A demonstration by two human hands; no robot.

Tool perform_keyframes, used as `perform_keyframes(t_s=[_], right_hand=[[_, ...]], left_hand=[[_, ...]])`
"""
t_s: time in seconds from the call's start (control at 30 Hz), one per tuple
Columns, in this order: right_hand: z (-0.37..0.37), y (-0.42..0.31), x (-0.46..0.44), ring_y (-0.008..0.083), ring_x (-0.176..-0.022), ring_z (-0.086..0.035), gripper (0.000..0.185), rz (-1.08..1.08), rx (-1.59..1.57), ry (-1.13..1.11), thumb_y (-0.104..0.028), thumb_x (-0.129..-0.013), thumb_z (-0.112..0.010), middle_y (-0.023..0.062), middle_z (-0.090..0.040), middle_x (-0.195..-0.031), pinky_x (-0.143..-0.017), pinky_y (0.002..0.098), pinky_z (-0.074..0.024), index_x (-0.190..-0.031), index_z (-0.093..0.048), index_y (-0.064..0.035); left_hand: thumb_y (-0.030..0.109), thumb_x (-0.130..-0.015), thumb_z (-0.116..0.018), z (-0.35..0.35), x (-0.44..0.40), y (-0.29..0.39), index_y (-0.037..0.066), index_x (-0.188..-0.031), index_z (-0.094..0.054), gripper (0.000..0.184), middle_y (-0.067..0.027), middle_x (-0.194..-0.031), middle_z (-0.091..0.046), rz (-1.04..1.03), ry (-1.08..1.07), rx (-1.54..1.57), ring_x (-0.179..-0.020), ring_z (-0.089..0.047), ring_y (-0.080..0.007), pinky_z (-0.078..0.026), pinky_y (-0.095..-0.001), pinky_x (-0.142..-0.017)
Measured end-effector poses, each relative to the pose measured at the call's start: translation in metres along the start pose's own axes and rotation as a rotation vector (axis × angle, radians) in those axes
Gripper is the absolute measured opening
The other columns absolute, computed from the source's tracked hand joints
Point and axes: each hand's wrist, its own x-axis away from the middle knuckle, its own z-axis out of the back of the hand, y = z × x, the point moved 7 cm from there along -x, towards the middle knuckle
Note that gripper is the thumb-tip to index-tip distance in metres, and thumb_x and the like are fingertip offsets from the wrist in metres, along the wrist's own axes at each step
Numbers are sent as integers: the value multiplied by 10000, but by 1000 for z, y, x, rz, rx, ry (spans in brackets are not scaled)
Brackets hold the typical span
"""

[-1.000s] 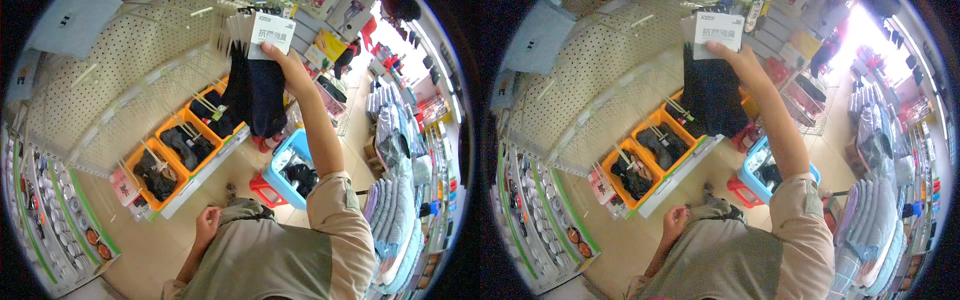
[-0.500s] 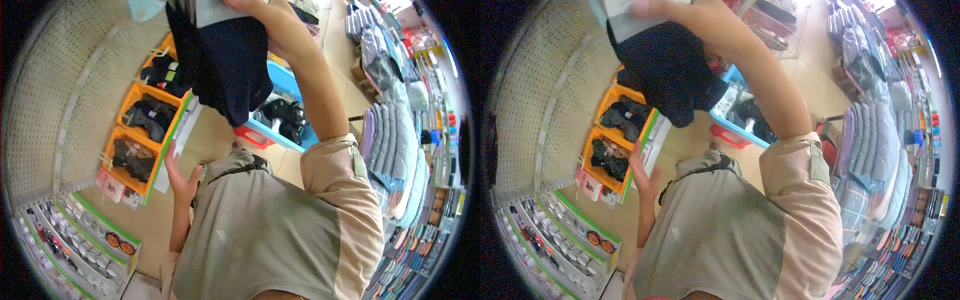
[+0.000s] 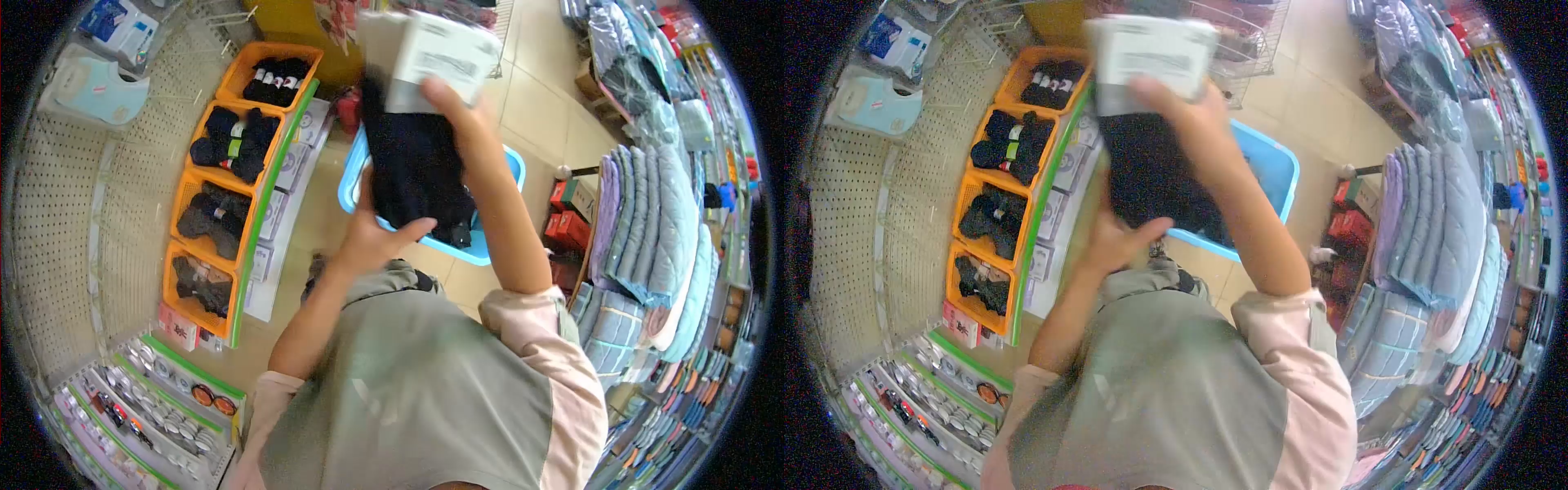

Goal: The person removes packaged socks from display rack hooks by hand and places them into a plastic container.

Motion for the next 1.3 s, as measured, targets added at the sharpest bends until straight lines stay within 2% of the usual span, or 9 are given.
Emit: perform_keyframes(t_s=[0.23, 0.5, 0.57, 0.83, 1.0, 1.1, 1.13, 1.23, 1.3], right_hand=[[160, 128, 8, 248, -1104, -572, 558, -329, -169, 382, -285, -857, -698, 123, -585, -1236, -966, 375, -435, -1294, -503, 2], [166, 285, -9, 259, -1127, -561, 460, -595, -434, 187, -29, -790, -681, 93, -600, -1225, -986, 413, -431, -1232, -559, -8], [163, 324, -22, 253, -1036, -600, 425, -585, -445, 204, 35, -774, -655, 98, -621, -1145, -923, 400, -480, -1188, -566, 5], [154, 397, -81, 274, -1035, -594, 461, -726, -370, 78, 83, -733, -671, 102, -617, -1151, -910, 400, -476, -1177, -568, 12], [175, 512, -91, 260, -1136, -511, 623, -794, -113, 119, -113, -705, -801, 119, -561, -1258, -866, 508, -414, -1265, -539, -34], [171, 523, -97, 254, -1026, -596, 478, -869, -133, 223, -32, -776, -737, 87, -619, -1149, -854, 398, -487, -1221, -562, -41], [162, 508, -103, 252, -1038, -596, 448, -742, -159, 181, -83, -802, -739, 90, -623, -1156, -869, 387, -484, -1215, -570, -41], [162, 495, -100, 250, -1030, -602, 455, -947, 33, 250, -92, -785, -764, 100, -628, -1158, -874, 363, -487, -1196, -584, -14], [161, 492, -104, 246, -1041, -598, 500, -847, 31, 287, -82, -743, -803, 117, -634, -1149, -887, 355, -480, -1182, -590, 23]], left_hand=[[148, -731, -750, -43, -26, -131, 18, -1279, -397, 665, -171, -1121, -602, 108, -36, -77, -1048, -588, -230, -450, -345, -922], [187, -761, -702, 24, -48, -236, -43, -1263, -415, 622, -237, -1119, -613, 442, 85, -404, -1066, -600, -353, -461, -408, -928], [192, -765, -704, 38, -50, -278, -39, -1294, -389, 659, -245, -1145, -600, 460, 114, -447, -1083, -588, -371, -456, -412, -942], [195, -815, -713, 66, -41, -276, -17, -1310, -398, 624, -212, -1146, -587, 461, 199, -597, -1014, -611, -322, -478, -420, -906], [145, -876, -671, 94, 29, -236, -10, -1202, -497, 402, -148, -1064, -629, 541, 289, -386, -892, -650, -215, -531, -332, -733], [132, -897, -648, 115, 81, -225, -32, -1166, -518, 341, -147, -1001, -648, 589, 402, -442, -862, -664, -196, -533, -307, -700], [129, -902, -643, 122, 99, -225, -40, -1155, -523, 328, -148, -983, -652, 613, 443, -461, -852, -669, -194, -533, -304, -698], [123, -913, -628, 134, 148, -237, -58, -1125, -534, 294, -150, -946, -662, 736, 554, -276, -812, -684, -197, -531, -290, -703], [115, -914, -624, 133, 165, -241, -56, -1123, -535, 284, -151, -943, -667, 733, 588, -241, -797, -687, -197, -532, -289, -703]])
